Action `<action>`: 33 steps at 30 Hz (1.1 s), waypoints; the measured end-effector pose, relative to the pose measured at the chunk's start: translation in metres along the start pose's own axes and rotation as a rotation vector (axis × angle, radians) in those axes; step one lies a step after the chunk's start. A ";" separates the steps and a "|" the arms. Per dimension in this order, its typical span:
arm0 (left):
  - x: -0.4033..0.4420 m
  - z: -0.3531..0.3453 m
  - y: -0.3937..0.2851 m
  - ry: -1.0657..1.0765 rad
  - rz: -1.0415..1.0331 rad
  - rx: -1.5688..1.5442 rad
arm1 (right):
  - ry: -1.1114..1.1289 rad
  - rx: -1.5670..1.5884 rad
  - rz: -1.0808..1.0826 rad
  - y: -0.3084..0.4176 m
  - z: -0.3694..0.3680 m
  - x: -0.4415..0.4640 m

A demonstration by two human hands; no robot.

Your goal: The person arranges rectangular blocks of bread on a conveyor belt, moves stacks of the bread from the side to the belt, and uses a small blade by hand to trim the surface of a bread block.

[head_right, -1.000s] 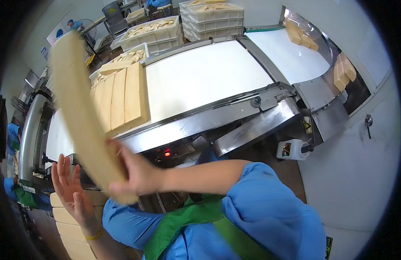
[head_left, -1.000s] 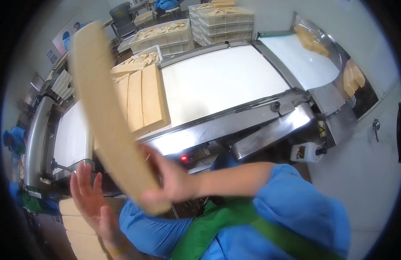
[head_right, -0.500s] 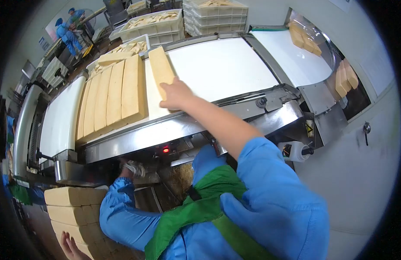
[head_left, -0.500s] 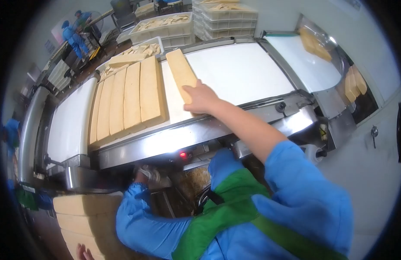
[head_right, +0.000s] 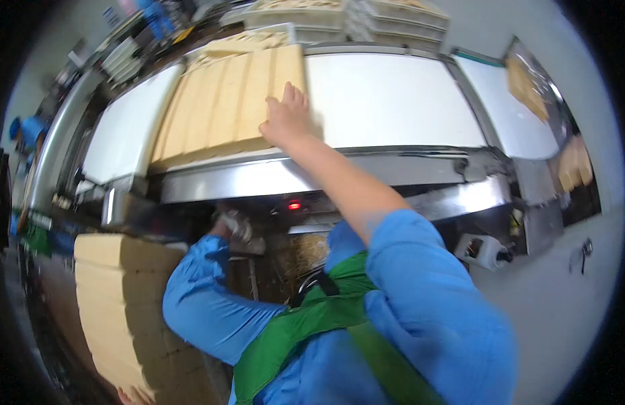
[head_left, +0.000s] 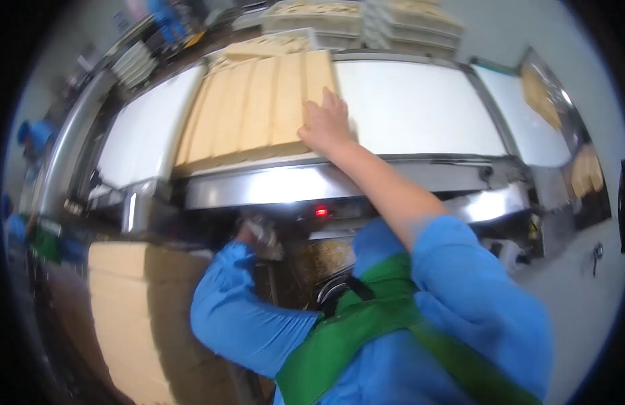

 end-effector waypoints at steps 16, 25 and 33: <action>-0.028 -0.028 0.024 -0.081 0.133 -0.850 | 0.294 0.793 0.802 0.361 0.040 -0.078; -0.032 -0.034 -0.035 -0.030 0.147 -0.274 | 0.313 0.645 0.728 0.386 0.030 -0.081; -0.035 -0.035 -0.051 0.004 0.113 0.113 | 0.155 0.715 0.743 0.379 0.041 -0.092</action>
Point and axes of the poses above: each hand's wrist, its own x-axis towards the middle knuckle, its own z-axis out of the back of the hand, y = z × x, the point moved 4 cm from there along x, towards the middle knuckle, and after that the axes turned 15 degrees about -x, right-handed, at the moved point
